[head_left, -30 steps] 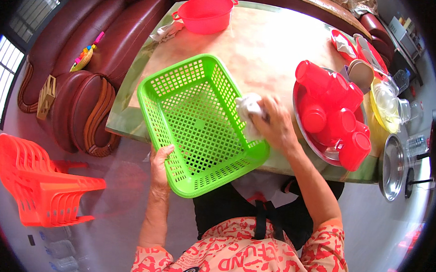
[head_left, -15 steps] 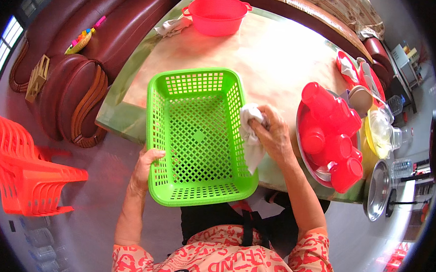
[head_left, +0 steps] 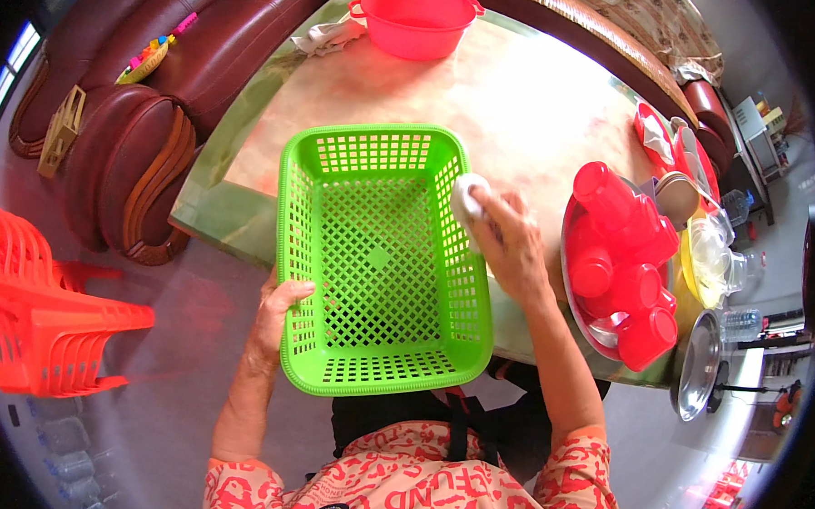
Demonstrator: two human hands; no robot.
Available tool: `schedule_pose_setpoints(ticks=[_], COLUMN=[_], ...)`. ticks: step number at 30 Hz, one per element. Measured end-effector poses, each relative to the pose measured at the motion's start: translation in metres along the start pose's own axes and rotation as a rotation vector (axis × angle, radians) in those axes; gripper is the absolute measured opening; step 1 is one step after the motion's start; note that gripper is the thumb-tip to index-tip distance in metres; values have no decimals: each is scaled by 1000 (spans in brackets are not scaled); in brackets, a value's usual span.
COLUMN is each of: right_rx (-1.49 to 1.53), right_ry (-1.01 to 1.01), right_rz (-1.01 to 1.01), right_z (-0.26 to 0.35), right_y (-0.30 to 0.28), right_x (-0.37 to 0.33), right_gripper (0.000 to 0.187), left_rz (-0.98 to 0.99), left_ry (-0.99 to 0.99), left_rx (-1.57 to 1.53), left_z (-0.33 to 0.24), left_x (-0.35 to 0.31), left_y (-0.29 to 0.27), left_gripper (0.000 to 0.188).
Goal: The person wipes a green plastic basket with a white cloth, then transfers red plastic cups from the basket into a metal bowl. They proceed to wipe each red cup individually with the cloth, handling them one at a time and placing them back into the bowl.
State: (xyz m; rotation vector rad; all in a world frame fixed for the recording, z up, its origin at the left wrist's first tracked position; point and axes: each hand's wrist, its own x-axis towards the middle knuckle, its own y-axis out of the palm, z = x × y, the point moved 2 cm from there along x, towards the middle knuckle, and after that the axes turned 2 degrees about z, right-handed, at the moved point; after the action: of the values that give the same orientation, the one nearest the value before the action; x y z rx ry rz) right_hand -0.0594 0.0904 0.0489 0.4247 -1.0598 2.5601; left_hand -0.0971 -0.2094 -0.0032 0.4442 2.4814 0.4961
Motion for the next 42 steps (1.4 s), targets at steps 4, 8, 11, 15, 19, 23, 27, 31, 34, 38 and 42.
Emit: schedule_pose_setpoints(ticks=[4,8,11,15,19,23,27,31,34,38,42], right_rx=[-127,-253,-398,-710,-921,-1001,-1005,-1063,-1096,-1181,-1254], right_ry=[-7,-20,-40,-136,-212,-297,-398,-347,-356,-334,-364], right_rz=[114,182,182,186,297,482,857,822,793,577,529], right_z=[20,20,8,8,18,51,83,66,54,28,19], right_y=[-11,-8,3,21,38,33,30,34,40,54,60], right_x=[-20,-2,31,64,48,2,-41,-20,11,41,45], right_gripper=[30,25,16,13,10,11,11,12,12,12,13], left_rz=[23,54,56,52,34,50,49,105,106,119,98], left_ry=[23,36,27,49,63,83,34,67,75,79,113], left_rx=[64,107,135,169,155,133,163,143,147,121,126], left_z=[-5,-10,-12,-12,-14,-14,-24,-22,-21,-18,-18], left_x=[1,-2,-3,-3,-4,-4,-4,-3,-2,-1,-3], left_y=[0,2,5,4,10,7,11,12,13,15,15], left_gripper=[48,50,52,52,52,52,50,52,48,45,45])
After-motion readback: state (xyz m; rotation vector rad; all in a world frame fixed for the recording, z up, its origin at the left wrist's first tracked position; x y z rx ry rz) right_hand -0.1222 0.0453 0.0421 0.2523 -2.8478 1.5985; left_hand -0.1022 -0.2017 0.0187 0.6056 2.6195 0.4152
